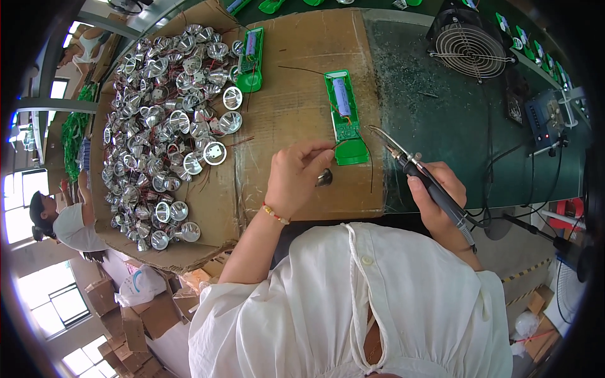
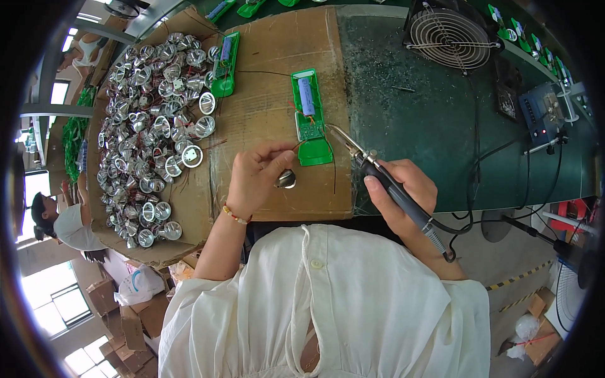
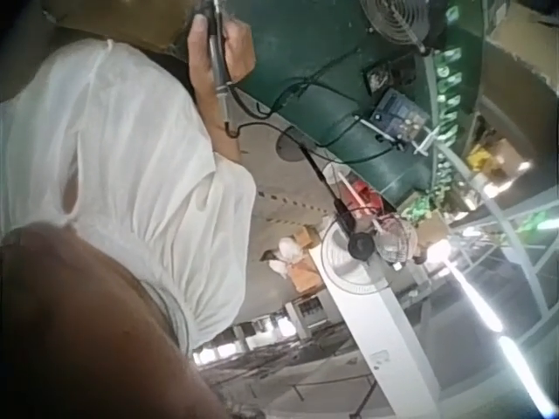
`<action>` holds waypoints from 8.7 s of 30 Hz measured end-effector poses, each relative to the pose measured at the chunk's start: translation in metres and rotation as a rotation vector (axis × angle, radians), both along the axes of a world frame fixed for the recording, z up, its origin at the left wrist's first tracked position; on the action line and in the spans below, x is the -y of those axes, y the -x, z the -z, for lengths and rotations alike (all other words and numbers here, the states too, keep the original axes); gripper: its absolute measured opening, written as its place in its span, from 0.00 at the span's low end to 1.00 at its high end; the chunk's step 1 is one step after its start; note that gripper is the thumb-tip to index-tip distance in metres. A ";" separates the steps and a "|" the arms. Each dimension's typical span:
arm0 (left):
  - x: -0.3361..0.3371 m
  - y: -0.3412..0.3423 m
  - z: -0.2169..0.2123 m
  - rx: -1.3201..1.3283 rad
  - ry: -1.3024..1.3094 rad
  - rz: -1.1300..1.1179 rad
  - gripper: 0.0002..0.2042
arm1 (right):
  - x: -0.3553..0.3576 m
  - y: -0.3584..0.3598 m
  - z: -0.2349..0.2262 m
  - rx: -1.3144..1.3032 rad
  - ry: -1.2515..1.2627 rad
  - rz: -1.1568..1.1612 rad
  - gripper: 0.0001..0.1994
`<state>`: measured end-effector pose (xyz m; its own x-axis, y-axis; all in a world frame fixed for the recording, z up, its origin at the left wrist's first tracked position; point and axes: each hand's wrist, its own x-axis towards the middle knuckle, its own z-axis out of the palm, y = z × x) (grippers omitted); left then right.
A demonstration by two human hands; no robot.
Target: The person is soldering electrical components onto a circuit board for LED light assemblies at a factory workstation.
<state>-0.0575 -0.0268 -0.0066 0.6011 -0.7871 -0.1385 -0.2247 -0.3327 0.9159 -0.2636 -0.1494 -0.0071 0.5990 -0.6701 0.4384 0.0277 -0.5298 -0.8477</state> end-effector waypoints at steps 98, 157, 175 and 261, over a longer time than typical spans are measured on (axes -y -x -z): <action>0.023 0.025 0.023 0.205 0.113 -0.247 0.06 | 0.010 -0.020 0.007 0.058 -0.332 0.093 0.08; 0.417 -0.117 -0.013 0.771 0.285 0.053 0.13 | 0.057 -0.005 0.046 0.064 -0.328 0.252 0.11; 0.322 -0.147 0.015 0.660 -0.095 0.074 0.16 | 0.059 -0.007 0.035 -0.035 -0.314 0.240 0.07; 0.040 -0.003 0.012 0.159 0.049 0.015 0.05 | 0.015 -0.028 0.025 0.092 -0.308 0.143 0.09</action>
